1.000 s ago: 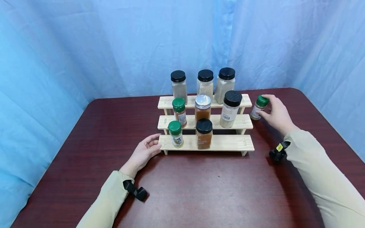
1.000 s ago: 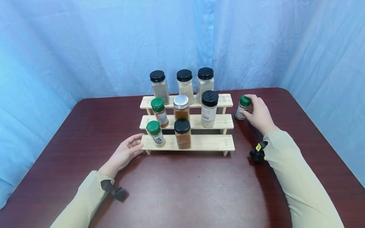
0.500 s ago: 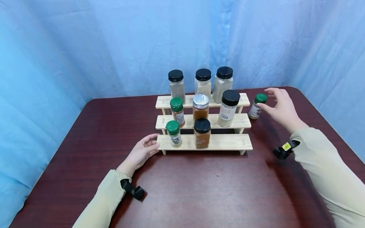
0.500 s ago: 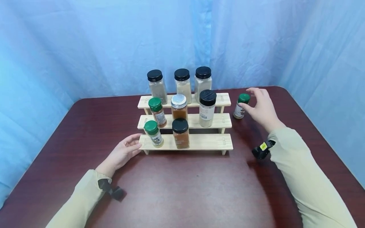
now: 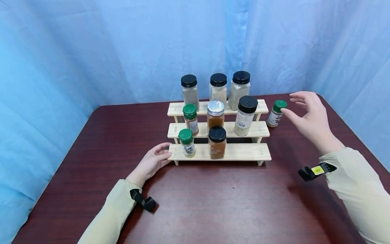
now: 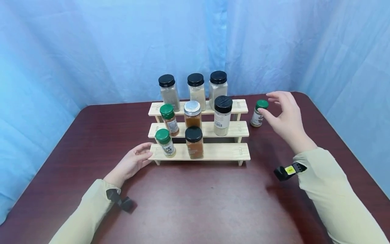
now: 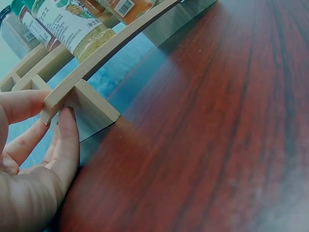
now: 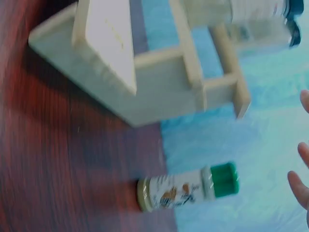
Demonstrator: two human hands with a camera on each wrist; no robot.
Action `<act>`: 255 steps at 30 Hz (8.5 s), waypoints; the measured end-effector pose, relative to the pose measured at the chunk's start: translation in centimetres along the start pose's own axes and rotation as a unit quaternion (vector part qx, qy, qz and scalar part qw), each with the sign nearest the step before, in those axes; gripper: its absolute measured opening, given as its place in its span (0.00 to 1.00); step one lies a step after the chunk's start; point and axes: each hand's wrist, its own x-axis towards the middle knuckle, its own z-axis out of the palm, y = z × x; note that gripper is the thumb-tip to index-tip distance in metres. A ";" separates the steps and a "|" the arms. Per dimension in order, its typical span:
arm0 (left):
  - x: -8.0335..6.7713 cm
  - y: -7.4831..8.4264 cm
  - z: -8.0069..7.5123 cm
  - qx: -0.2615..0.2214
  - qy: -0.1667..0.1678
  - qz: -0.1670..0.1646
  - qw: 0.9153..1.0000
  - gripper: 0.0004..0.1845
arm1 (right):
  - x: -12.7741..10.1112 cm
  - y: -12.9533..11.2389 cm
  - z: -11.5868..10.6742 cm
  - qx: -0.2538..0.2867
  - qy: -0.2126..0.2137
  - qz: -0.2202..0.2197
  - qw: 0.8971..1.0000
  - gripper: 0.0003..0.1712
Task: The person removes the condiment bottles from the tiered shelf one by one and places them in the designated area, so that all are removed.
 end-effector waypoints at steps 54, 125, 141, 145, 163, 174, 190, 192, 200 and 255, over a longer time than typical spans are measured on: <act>1.3 0.1 -0.4 -0.032 -0.041 0.016 0.999 0.15 | -5.5 -10.2 8.7 0.068 -0.246 -0.116 0.960 0.47; 1.3 -0.1 -0.5 -0.035 -0.044 0.024 0.998 0.14 | -7.5 -9.3 12.0 0.170 -0.154 -0.116 0.966 0.40; 1.3 -0.2 -0.6 -0.030 -0.042 0.026 0.998 0.14 | -7.8 -9.2 11.8 0.185 -0.154 -0.111 0.964 0.40; 1.3 -0.3 -0.6 -0.027 -0.041 0.027 0.998 0.14 | -7.8 -9.1 11.8 0.196 -0.155 -0.112 0.962 0.39; 1.2 0.0 -0.5 -0.035 -0.040 0.022 0.998 0.15 | -8.4 -7.9 10.3 0.212 -0.147 -0.153 0.954 0.42; 1.4 0.0 -0.3 -0.035 -0.039 0.019 0.998 0.16 | -8.8 -6.7 7.7 0.206 -0.144 -0.141 0.958 0.45; 1.3 0.0 -0.4 -0.032 -0.033 0.016 0.999 0.15 | -9.4 -3.8 3.9 0.195 -0.138 -0.136 0.961 0.38; 1.3 0.0 -0.4 -0.030 -0.032 0.016 0.999 0.15 | -9.4 -3.5 3.3 0.181 -0.139 -0.129 0.965 0.39; 1.4 -0.1 -0.3 -0.027 -0.031 0.018 0.999 0.15 | -9.7 -2.2 1.4 0.123 -0.142 -0.122 0.975 0.40; 1.2 0.1 -0.3 -0.019 -0.033 0.017 0.999 0.14 | -5.7 8.1 -1.3 -0.076 -0.134 0.019 0.988 0.48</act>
